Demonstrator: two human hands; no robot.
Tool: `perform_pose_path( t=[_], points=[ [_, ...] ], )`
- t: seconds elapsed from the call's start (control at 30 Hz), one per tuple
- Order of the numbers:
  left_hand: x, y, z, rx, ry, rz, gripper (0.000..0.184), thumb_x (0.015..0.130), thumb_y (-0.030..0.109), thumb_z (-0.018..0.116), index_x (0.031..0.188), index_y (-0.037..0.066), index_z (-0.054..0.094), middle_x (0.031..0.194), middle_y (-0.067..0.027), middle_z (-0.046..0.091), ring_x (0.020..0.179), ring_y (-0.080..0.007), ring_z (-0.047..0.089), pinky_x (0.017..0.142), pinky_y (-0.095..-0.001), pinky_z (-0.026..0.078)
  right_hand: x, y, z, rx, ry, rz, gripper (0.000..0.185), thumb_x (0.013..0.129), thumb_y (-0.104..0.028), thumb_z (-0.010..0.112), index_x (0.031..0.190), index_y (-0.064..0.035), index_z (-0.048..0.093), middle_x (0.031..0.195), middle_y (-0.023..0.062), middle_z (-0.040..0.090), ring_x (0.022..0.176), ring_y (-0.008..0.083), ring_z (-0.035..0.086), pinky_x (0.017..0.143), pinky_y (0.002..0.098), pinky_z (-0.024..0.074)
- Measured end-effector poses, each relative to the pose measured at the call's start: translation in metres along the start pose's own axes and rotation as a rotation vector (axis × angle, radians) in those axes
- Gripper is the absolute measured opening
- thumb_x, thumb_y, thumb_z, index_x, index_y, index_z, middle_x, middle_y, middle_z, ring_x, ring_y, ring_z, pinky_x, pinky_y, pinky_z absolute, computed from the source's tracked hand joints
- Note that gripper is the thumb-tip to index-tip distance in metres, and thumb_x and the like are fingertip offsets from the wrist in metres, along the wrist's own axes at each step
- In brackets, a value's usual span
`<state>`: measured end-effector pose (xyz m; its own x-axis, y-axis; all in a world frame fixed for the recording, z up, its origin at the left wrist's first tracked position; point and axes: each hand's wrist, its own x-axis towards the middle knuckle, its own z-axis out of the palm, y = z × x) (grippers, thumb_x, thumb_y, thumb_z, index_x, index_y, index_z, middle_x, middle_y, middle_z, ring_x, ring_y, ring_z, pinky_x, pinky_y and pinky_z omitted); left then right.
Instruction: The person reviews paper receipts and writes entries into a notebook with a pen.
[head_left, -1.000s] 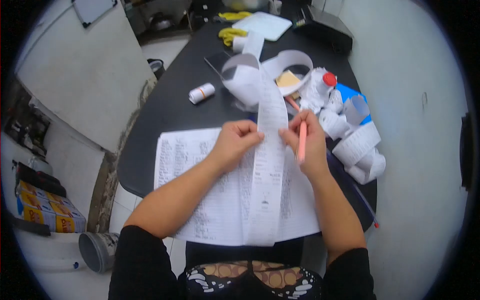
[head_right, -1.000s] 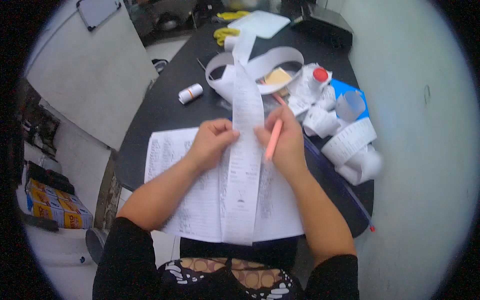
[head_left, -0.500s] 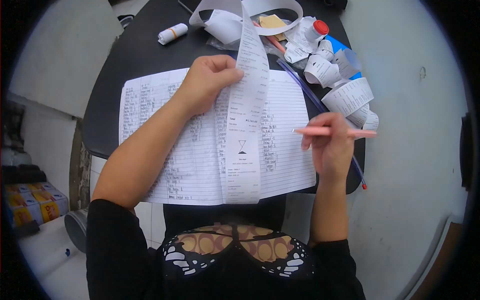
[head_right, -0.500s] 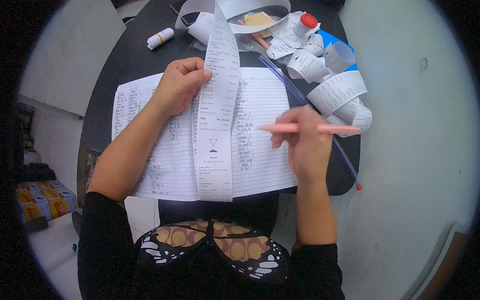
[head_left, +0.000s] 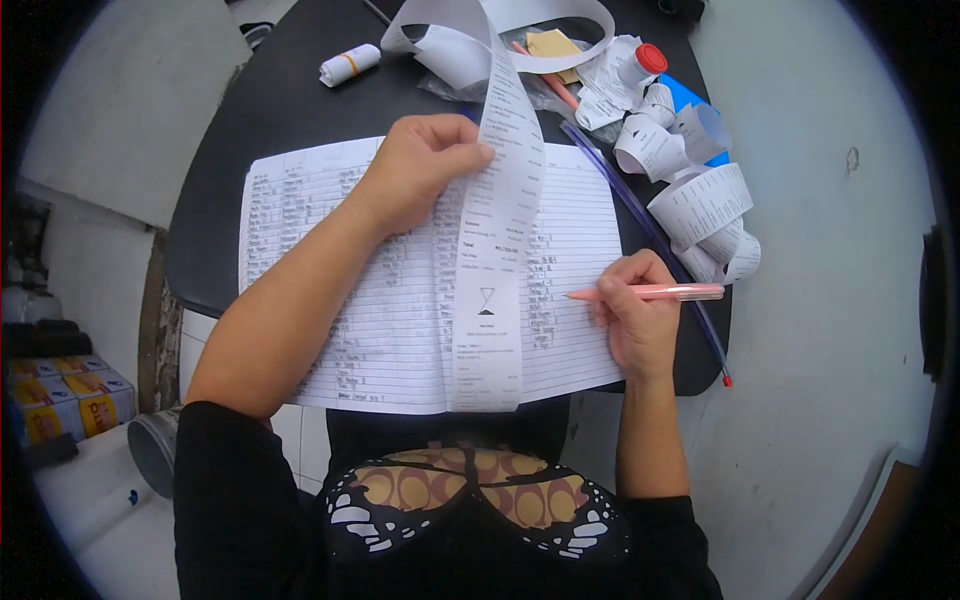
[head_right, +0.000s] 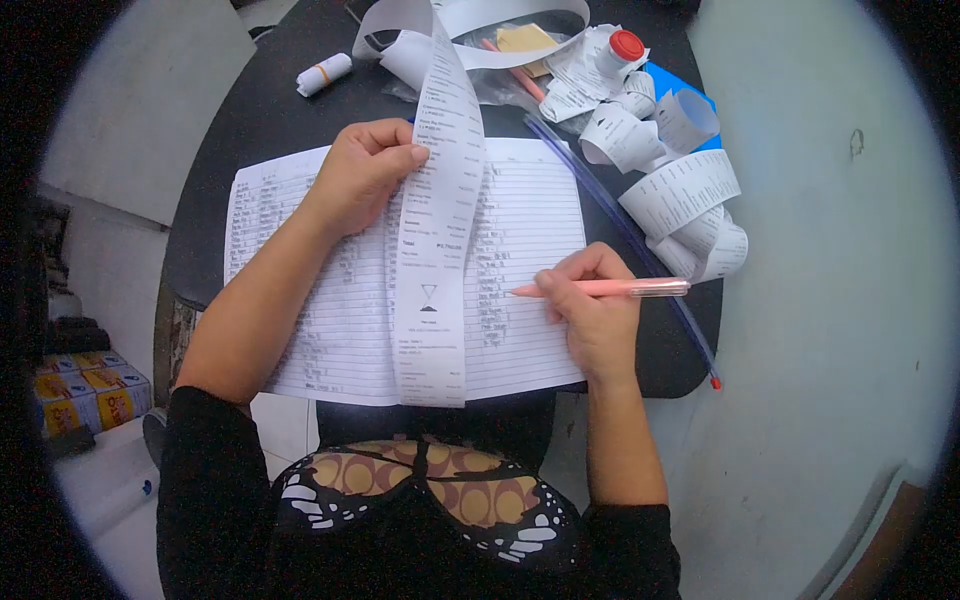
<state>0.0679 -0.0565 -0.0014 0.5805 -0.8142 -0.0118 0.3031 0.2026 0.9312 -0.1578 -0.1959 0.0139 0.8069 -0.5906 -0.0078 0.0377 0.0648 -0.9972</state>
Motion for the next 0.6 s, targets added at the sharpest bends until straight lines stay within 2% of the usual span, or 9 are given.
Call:
perform_pose_path(
  t=[0.03, 0.27, 0.33, 0.43, 0.53, 0.6],
  points=[
    [-0.001, 0.002, 0.002, -0.006, 0.007, -0.005, 0.009, 0.080, 0.007, 0.065, 0.078, 0.000, 0.062, 0.078, -0.0055, 0.064, 0.070, -0.0101, 0.059, 0.065, -0.0238, 0.048, 0.000, -0.003, 0.004, -0.050, 0.010, 0.009, 0.020, 0.079, -0.001, 0.066, 0.067, -0.0038, 0.050, 0.060, 0.0017, 0.052, 0.050, 0.0057, 0.046, 0.045, 0.0188, 0.0348],
    [0.001, -0.002, -0.001, -0.016, -0.005, 0.010, 0.007, 0.080, 0.006, 0.065, 0.078, 0.000, 0.062, 0.078, -0.0057, 0.065, 0.069, -0.0100, 0.059, 0.065, -0.0231, 0.048, 0.000, 0.006, 0.012, -0.322, 0.056, -0.099, 0.026, 0.079, 0.001, 0.063, 0.059, -0.0041, 0.046, 0.057, 0.0003, 0.051, 0.052, 0.0048, 0.045, 0.047, 0.0224, 0.0353],
    [0.000, -0.001, -0.002, 0.008, -0.018, 0.006, 0.006, 0.082, 0.005, 0.062, 0.082, -0.001, 0.061, 0.082, -0.0092, 0.065, 0.072, -0.0111, 0.061, 0.068, -0.0241, 0.050, -0.002, 0.007, 0.014, -0.360, 0.055, -0.152, 0.026, 0.079, 0.001, 0.062, 0.059, -0.0036, 0.046, 0.057, 0.0004, 0.051, 0.052, 0.0051, 0.045, 0.047, 0.0227, 0.0358],
    [0.000, 0.000, -0.002, 0.014, -0.033, 0.004, 0.007, 0.082, 0.005, 0.061, 0.083, -0.002, 0.061, 0.084, -0.0110, 0.066, 0.073, -0.0114, 0.062, 0.069, -0.0245, 0.051, -0.002, 0.003, 0.016, -0.398, 0.027, -0.171, 0.026, 0.079, 0.002, 0.061, 0.059, -0.0033, 0.045, 0.057, 0.0007, 0.050, 0.053, 0.0065, 0.052, 0.048, 0.0222, 0.0388],
    [0.000, 0.001, -0.003, 0.047, -0.042, 0.011, 0.007, 0.082, 0.005, 0.061, 0.083, -0.001, 0.061, 0.083, -0.0112, 0.066, 0.072, -0.0113, 0.062, 0.069, -0.0248, 0.052, -0.003, 0.003, 0.019, -0.366, 0.030, -0.154, 0.029, 0.080, 0.001, 0.061, 0.059, -0.0049, 0.042, 0.058, 0.0007, 0.050, 0.053, 0.0043, 0.042, 0.048, 0.0207, 0.0343],
    [0.000, 0.001, -0.004, 0.061, -0.041, 0.012, 0.007, 0.082, 0.006, 0.061, 0.083, -0.001, 0.061, 0.083, -0.0114, 0.066, 0.072, -0.0113, 0.062, 0.069, -0.0249, 0.052, -0.003, 0.003, 0.020, -0.370, 0.026, -0.154, 0.028, 0.080, 0.001, 0.061, 0.059, -0.0047, 0.043, 0.058, 0.0007, 0.050, 0.053, 0.0044, 0.042, 0.048, 0.0207, 0.0342]
  ],
)
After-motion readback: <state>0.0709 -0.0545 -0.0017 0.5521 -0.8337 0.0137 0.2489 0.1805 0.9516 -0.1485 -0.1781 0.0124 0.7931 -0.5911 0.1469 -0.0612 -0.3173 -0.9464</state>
